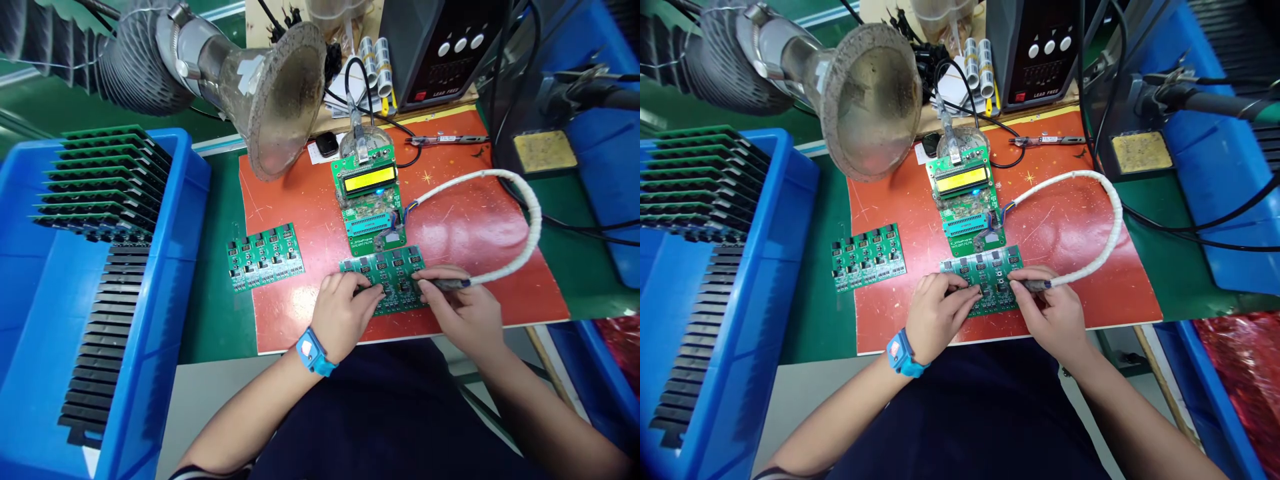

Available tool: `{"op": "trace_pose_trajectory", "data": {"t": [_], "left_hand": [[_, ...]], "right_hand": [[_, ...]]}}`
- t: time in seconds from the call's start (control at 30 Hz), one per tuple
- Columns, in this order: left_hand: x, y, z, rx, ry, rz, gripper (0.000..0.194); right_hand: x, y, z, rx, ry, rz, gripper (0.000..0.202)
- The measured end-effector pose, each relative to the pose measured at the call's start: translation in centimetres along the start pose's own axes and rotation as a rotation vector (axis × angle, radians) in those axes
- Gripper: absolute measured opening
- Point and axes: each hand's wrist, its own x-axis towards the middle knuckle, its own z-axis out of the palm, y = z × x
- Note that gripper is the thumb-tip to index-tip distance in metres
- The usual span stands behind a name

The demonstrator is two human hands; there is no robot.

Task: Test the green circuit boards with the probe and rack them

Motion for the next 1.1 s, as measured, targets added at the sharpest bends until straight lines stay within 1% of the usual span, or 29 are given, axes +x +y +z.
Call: {"op": "trace_pose_trajectory", "data": {"t": [0.2, 0.33, 0.57, 0.7, 0.8, 0.9, 1.0, 1.1], "left_hand": [[0.1, 0.0, 0.0, -0.002, -0.023, 0.001, 0.012], [0.1, 0.0, 0.0, -0.011, -0.031, -0.003, 0.016], [0.1, -0.1, 0.2, -0.014, -0.031, 0.001, 0.014], [0.0, -0.2, 0.0, -0.017, -0.062, 0.008, 0.016], [-0.3, -0.4, -0.5, -0.063, -0.128, 0.01, 0.022], [-0.6, -0.7, -1.2, -0.147, -0.177, 0.003, 0.036], [-1.0, -1.2, -1.7, -0.235, -0.183, -0.006, 0.047], [-1.4, -1.6, -1.9, -0.293, -0.161, -0.01, 0.049]], "right_hand": [[0.2, 0.1, 0.0, -0.046, -0.016, -0.08, 0.009], [0.3, 0.1, 0.1, -0.081, -0.021, -0.096, 0.01], [0.4, -0.1, 0.3, -0.111, 0.017, -0.168, 0.008], [0.3, -0.1, 0.4, -0.068, 0.016, -0.141, 0.009], [0.2, -0.1, 0.4, -0.032, 0.01, -0.112, 0.011], [0.0, 0.1, 0.4, -0.017, 0.007, -0.113, 0.01], [0.0, 0.2, 0.5, -0.01, 0.006, -0.124, 0.009], [0.0, 0.2, 0.5, -0.013, 0.011, -0.135, 0.01]]}}
